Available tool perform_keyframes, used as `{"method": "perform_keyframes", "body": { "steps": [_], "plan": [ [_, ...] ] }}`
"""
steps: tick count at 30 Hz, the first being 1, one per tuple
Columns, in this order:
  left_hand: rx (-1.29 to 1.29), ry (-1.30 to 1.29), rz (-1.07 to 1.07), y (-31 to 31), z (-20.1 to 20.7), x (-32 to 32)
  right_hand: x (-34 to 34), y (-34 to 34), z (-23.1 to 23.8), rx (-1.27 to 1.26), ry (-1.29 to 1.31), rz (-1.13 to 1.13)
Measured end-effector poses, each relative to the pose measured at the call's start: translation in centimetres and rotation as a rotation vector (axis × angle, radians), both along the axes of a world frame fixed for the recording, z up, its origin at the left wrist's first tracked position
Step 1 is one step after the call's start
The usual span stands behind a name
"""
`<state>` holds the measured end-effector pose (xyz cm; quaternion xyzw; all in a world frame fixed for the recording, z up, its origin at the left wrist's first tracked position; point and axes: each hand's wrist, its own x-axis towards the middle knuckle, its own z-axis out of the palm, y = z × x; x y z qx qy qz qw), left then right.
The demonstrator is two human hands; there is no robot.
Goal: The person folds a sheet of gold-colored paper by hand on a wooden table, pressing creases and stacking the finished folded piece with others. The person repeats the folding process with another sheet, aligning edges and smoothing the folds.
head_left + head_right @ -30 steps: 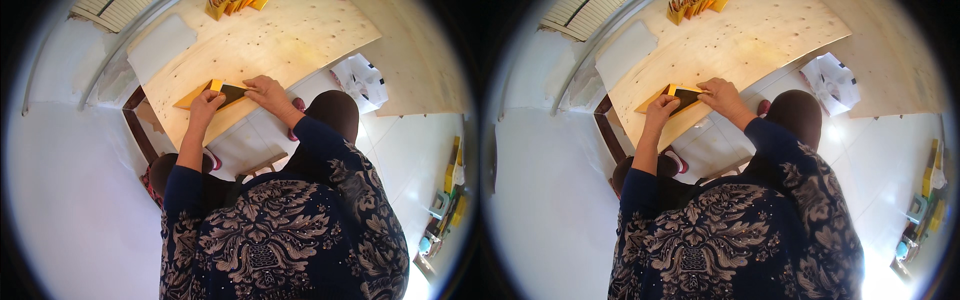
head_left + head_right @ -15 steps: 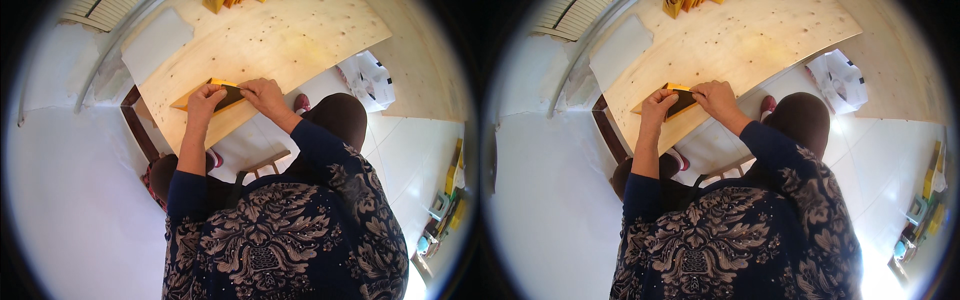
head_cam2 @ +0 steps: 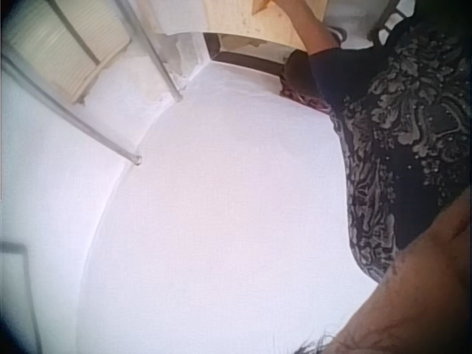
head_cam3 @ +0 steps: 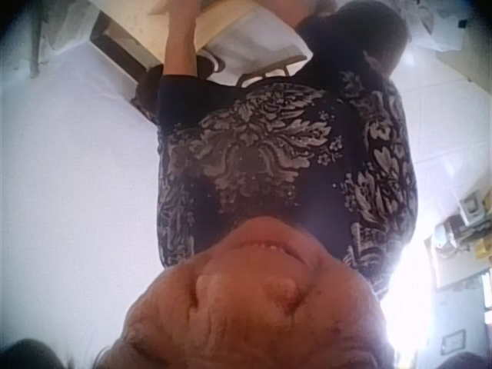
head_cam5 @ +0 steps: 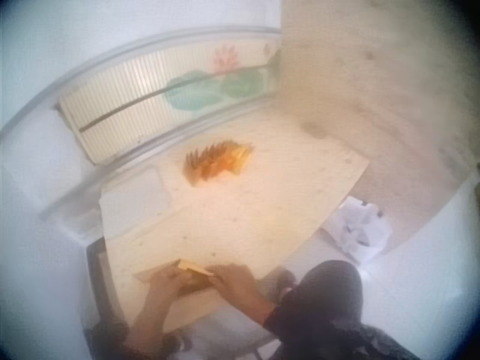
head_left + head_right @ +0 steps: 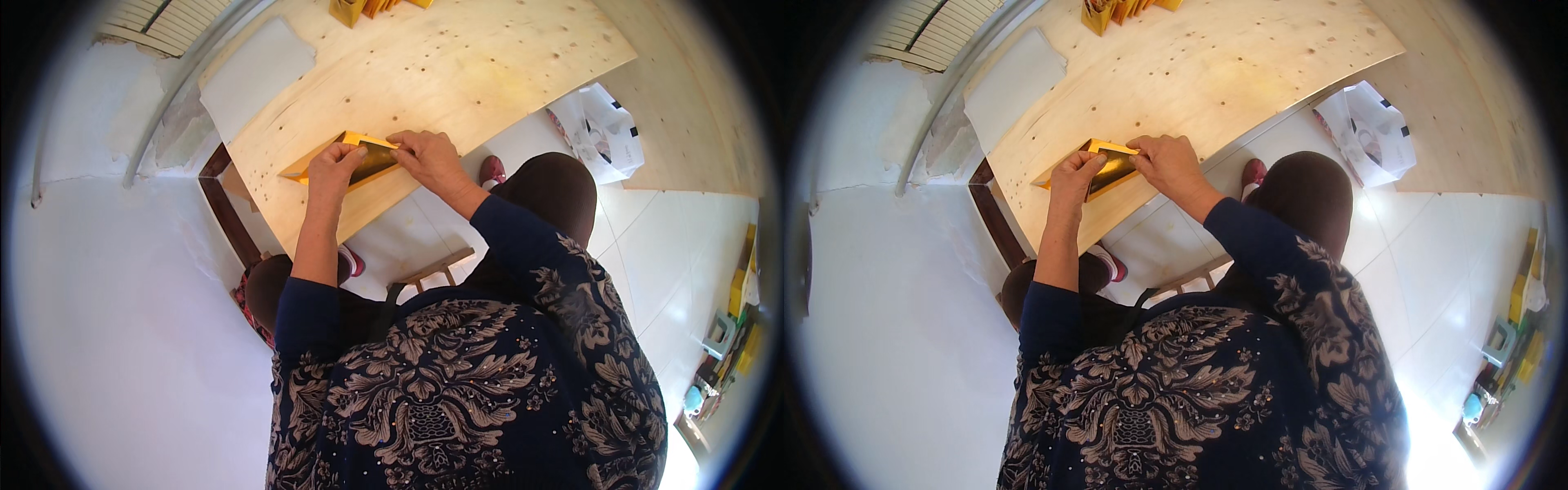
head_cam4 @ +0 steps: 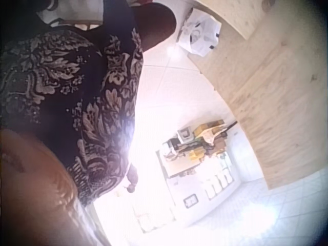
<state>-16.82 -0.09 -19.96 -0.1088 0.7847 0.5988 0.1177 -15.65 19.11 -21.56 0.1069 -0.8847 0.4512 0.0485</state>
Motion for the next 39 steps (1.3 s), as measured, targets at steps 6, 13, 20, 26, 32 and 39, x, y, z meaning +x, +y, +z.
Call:
{"method": "perform_keyframes", "body": {
  "steps": [6,13,20,26,32,39],
  "plan": [
    [0.061,0.043,-0.010,0.4,0.3,0.4,0.5,0.2,0.2,0.031,-0.064,0.025],
    [0.176,-0.070,-0.005,0.3,1.0,-0.1,0.3,0.2,0.4,0.033,-0.069,0.023],
    [0.160,-0.102,0.034,0.4,0.4,-0.2,0.3,0.2,0.5,0.026,-0.074,0.017],
    [0.077,-0.124,0.038,0.3,0.5,-0.3,0.4,0.0,0.6,0.003,-0.092,-0.025],
    [0.145,-0.076,0.040,0.3,-0.7,-0.6,0.3,-0.1,0.3,-0.015,-0.109,-0.035],
    [0.143,-0.054,0.051,0.4,-1.5,-0.8,0.5,-0.2,-0.1,-0.050,-0.067,-0.068]
  ]
}}
